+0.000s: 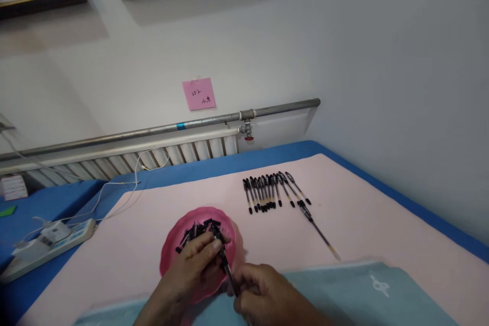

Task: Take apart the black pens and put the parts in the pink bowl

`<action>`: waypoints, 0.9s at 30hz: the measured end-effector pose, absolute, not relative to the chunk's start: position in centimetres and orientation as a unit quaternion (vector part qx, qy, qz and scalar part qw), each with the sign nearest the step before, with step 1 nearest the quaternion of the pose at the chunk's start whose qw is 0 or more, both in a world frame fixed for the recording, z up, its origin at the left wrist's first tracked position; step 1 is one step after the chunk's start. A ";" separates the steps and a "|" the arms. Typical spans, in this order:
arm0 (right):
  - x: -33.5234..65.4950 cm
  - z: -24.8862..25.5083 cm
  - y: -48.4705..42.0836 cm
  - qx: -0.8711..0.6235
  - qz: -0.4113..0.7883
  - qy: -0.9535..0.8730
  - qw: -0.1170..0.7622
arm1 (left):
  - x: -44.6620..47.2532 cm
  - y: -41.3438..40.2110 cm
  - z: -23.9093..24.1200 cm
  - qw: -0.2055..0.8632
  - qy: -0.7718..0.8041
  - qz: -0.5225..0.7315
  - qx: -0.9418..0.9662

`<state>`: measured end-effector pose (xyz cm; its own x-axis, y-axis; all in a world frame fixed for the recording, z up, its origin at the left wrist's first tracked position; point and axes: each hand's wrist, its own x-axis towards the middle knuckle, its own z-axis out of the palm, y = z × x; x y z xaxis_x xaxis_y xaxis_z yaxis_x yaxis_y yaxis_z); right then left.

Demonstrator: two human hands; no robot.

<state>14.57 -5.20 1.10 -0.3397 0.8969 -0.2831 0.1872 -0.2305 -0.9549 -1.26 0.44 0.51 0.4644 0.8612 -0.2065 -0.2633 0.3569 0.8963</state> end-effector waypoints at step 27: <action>14.4 -1.3 -4.9 -0.445 0.688 -0.477 0.318 | -2.0 0.5 1.3 0.757 0.388 0.354 0.387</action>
